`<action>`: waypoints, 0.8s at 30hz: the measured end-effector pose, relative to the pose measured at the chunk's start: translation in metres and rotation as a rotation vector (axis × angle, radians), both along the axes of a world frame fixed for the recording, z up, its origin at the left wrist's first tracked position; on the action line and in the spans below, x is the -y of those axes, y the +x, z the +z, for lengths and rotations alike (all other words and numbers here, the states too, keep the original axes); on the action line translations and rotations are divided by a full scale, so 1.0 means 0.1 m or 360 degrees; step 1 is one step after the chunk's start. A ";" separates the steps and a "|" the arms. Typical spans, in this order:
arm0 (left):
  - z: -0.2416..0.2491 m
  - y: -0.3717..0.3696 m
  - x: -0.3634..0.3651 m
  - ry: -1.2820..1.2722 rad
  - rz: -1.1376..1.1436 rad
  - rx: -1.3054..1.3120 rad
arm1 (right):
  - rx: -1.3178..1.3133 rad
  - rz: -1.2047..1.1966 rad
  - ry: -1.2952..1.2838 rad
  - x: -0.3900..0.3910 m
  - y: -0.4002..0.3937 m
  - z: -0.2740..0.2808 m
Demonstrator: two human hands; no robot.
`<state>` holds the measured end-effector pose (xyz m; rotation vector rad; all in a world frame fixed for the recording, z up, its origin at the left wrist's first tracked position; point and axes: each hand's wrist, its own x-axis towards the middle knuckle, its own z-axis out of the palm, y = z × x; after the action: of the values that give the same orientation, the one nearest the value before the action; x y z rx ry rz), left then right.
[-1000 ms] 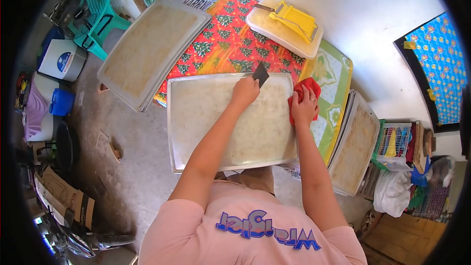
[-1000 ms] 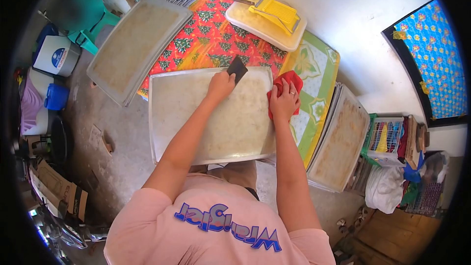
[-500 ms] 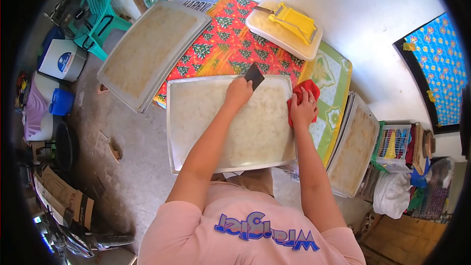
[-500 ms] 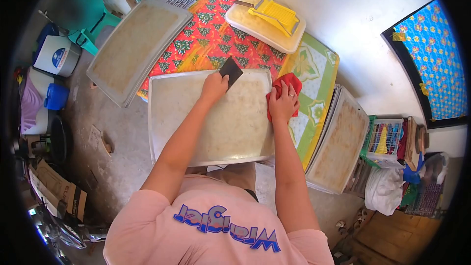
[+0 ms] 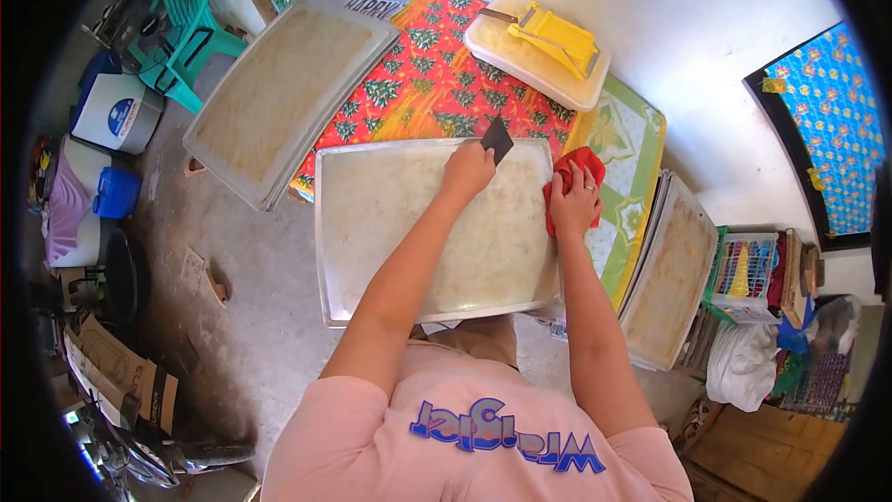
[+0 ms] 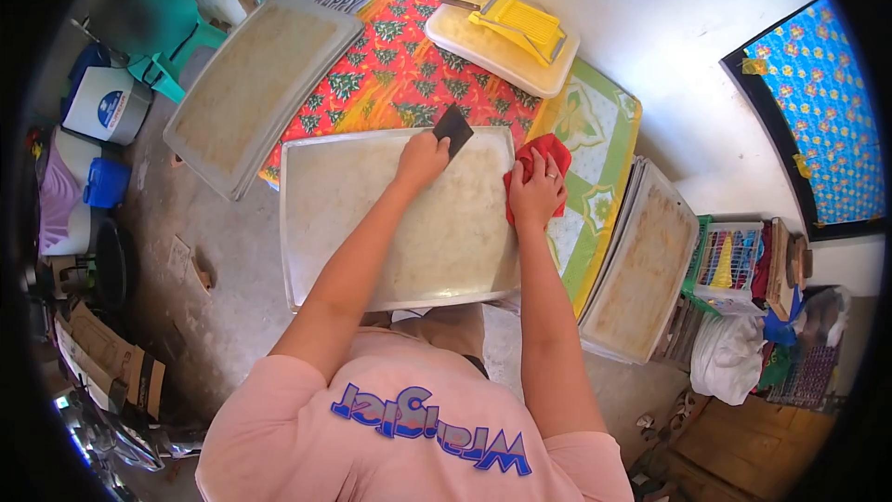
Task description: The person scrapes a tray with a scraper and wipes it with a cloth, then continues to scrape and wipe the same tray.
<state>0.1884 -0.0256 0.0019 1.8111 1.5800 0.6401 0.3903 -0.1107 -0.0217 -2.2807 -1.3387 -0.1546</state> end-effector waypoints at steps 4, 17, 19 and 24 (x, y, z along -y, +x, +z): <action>0.04 -0.24 -0.01 -0.0033 0.0049 -0.0021 | -0.0005 -0.0009 -0.0008 -0.01 0.00 0.00; -0.18 -0.47 0.03 0.0024 0.0117 -0.0026 | -0.0041 -0.0020 -0.0023 0.00 0.00 -0.03; -0.02 -0.43 0.05 0.0040 0.0124 -0.0006 | -0.0028 -0.0020 -0.0015 -0.01 0.03 -0.06; -0.01 -0.61 -0.02 -0.0049 0.0075 -0.0072 | -0.0036 -0.0020 -0.0015 -0.01 -0.01 -0.02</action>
<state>0.1270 -0.0236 0.0008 1.7822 1.6580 0.5966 0.3892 -0.1102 -0.0233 -2.2925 -1.3166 -0.1264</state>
